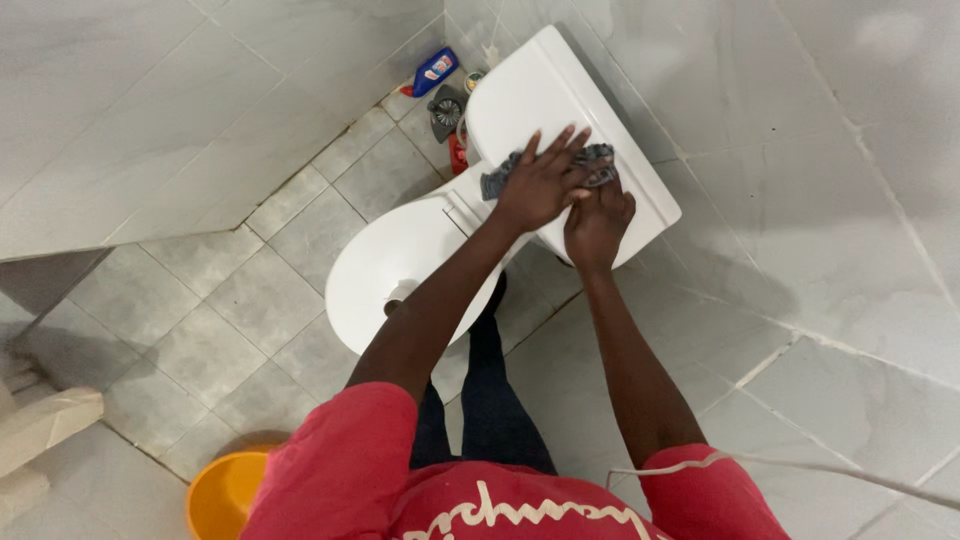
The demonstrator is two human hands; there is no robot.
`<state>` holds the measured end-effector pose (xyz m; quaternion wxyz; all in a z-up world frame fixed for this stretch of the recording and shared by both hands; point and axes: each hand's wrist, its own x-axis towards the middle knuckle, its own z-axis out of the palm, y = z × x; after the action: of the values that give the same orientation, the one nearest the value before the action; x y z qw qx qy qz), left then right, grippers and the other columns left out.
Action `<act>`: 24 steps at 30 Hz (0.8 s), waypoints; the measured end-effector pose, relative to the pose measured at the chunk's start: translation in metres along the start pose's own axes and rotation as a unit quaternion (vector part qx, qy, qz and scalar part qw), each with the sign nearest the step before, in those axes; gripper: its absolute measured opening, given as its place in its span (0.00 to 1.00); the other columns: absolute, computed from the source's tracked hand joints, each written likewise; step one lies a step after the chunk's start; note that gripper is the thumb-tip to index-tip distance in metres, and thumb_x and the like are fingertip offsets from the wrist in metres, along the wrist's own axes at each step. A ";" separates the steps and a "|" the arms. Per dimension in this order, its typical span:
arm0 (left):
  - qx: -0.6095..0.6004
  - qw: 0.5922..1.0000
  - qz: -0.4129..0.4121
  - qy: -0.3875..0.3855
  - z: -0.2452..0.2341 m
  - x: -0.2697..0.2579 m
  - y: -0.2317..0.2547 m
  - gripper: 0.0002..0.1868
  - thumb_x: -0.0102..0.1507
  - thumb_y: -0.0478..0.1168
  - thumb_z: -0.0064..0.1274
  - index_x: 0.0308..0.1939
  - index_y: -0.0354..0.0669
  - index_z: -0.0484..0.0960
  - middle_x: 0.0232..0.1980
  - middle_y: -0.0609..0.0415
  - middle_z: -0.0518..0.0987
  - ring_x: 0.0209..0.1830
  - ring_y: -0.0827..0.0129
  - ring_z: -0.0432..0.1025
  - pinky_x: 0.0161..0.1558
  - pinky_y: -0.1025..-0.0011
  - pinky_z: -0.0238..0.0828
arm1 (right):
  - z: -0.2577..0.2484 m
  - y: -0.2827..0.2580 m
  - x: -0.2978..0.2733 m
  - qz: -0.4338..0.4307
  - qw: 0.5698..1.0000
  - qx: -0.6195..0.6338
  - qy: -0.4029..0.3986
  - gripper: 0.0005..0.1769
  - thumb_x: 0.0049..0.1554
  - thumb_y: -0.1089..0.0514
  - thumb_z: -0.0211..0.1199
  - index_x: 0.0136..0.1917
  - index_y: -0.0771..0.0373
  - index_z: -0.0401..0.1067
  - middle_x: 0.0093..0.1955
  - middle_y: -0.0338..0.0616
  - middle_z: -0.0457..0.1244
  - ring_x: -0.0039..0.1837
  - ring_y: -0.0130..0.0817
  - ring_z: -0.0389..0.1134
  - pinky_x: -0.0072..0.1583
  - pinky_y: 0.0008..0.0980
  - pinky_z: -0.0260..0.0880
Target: The person wipes the top and sides of a toilet tank with a cloth, moves a toilet paper roll, and then wipes the adjacent tiled wall surface.
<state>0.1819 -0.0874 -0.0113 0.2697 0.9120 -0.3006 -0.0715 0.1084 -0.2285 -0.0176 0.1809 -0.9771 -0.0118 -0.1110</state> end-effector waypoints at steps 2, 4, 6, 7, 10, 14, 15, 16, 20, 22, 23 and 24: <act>0.035 0.999 0.000 0.009 -0.011 0.010 -0.010 0.28 0.71 0.63 0.36 0.77 0.79 0.62 0.85 0.57 0.47 0.86 0.60 0.41 0.79 0.38 0.29 | -0.004 -0.006 0.002 0.003 1.000 -0.024 -0.003 0.18 0.69 0.58 0.50 0.70 0.62 0.67 0.73 0.53 0.61 0.75 0.49 0.59 0.68 0.54 0.54; 0.070 0.997 -0.002 0.018 -0.015 0.018 -0.016 0.26 0.72 0.60 0.36 0.76 0.81 0.62 0.85 0.57 0.46 0.86 0.60 0.40 0.78 0.37 0.29 | -0.004 -0.008 0.004 0.005 0.999 -0.048 -0.008 0.21 0.68 0.59 0.50 0.73 0.63 0.65 0.74 0.54 0.60 0.77 0.50 0.58 0.69 0.56 0.53; 0.070 0.997 -0.034 0.029 -0.014 0.023 -0.021 0.25 0.74 0.59 0.37 0.77 0.80 0.62 0.85 0.56 0.44 0.86 0.56 0.40 0.78 0.36 0.33 | -0.001 -0.007 0.002 0.009 0.998 -0.061 0.000 0.23 0.69 0.58 0.49 0.76 0.60 0.65 0.79 0.49 0.57 0.80 0.46 0.54 0.74 0.57 0.50; 0.069 0.997 -0.034 0.026 -0.014 0.027 -0.027 0.25 0.74 0.59 0.37 0.77 0.80 0.62 0.85 0.56 0.44 0.86 0.56 0.40 0.78 0.36 0.33 | 0.000 -0.006 0.000 0.011 0.998 -0.061 -0.002 0.23 0.69 0.58 0.49 0.76 0.60 0.65 0.79 0.49 0.57 0.80 0.46 0.54 0.74 0.57 0.50; 0.132 0.967 -0.135 0.170 -0.019 0.049 -0.056 0.24 0.74 0.55 0.39 0.76 0.81 0.62 0.83 0.50 0.49 0.82 0.48 0.48 0.75 0.35 0.43 | 0.001 0.000 0.001 0.020 0.998 -0.058 -0.025 0.25 0.68 0.57 0.48 0.77 0.59 0.64 0.80 0.49 0.55 0.81 0.46 0.53 0.75 0.57 0.47; 0.072 0.948 -0.258 0.173 -0.011 0.066 -0.105 0.23 0.72 0.49 0.42 0.72 0.57 0.70 0.59 0.49 0.80 0.53 0.50 0.77 0.54 0.49 0.71 | 0.005 0.003 -0.003 0.014 0.999 -0.046 -0.015 0.25 0.69 0.56 0.47 0.78 0.59 0.63 0.81 0.49 0.55 0.82 0.45 0.52 0.76 0.57 0.45; 0.072 0.947 -0.261 0.172 -0.008 0.070 -0.123 0.23 0.72 0.49 0.42 0.72 0.57 0.70 0.59 0.49 0.80 0.53 0.50 0.77 0.54 0.49 0.71 | 0.005 0.003 -0.004 0.011 0.999 -0.045 -0.011 0.25 0.69 0.57 0.48 0.78 0.59 0.62 0.81 0.48 0.55 0.82 0.45 0.52 0.76 0.56 0.45; 0.003 0.920 -0.317 0.231 -0.004 0.075 -0.142 0.16 0.73 0.48 0.42 0.64 0.55 0.74 0.53 0.51 0.83 0.50 0.51 0.79 0.49 0.50 0.73 | 0.006 0.002 -0.003 0.010 0.999 -0.044 -0.012 0.25 0.69 0.57 0.48 0.78 0.59 0.62 0.81 0.48 0.55 0.82 0.45 0.52 0.76 0.56 0.45; -0.053 0.875 -0.344 0.336 0.043 0.076 -0.181 0.10 0.74 0.46 0.43 0.52 0.47 0.74 0.38 0.49 0.85 0.39 0.50 0.79 0.37 0.50 0.73 | 0.005 0.000 -0.004 0.011 0.999 -0.040 -0.001 0.25 0.69 0.58 0.49 0.78 0.57 0.62 0.81 0.47 0.55 0.82 0.45 0.52 0.76 0.55 0.45; -0.265 0.751 -0.334 0.505 0.064 0.057 -0.194 0.12 0.76 0.48 0.40 0.53 0.48 0.74 0.34 0.55 0.85 0.32 0.65 0.82 0.34 0.61 0.77 | 0.004 -0.001 -0.003 0.009 0.999 -0.035 0.008 0.25 0.69 0.58 0.49 0.79 0.57 0.61 0.81 0.47 0.55 0.82 0.44 0.52 0.76 0.55 0.45; -0.506 0.579 -0.277 0.576 0.068 0.040 -0.203 0.10 0.72 0.43 0.42 0.56 0.48 0.71 0.38 0.56 0.81 0.34 0.63 0.79 0.33 0.61 0.75 | 0.003 -0.002 -0.003 0.015 0.999 -0.041 0.000 0.25 0.69 0.58 0.49 0.78 0.57 0.62 0.81 0.47 0.55 0.82 0.45 0.52 0.76 0.56 0.45; -0.698 0.352 -0.195 0.593 0.066 0.029 -0.208 0.15 0.67 0.37 0.45 0.58 0.47 0.68 0.43 0.56 0.77 0.35 0.62 0.76 0.33 0.60 0.73 | 0.002 -0.003 -0.002 0.022 0.999 -0.046 -0.007 0.26 0.68 0.57 0.49 0.78 0.57 0.62 0.81 0.47 0.55 0.81 0.45 0.52 0.75 0.57 0.45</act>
<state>0.2920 0.0058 -0.1771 0.8953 0.2336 0.2823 0.2534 0.1072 -0.2249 -0.0192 0.1377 -0.9853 0.0133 -0.1004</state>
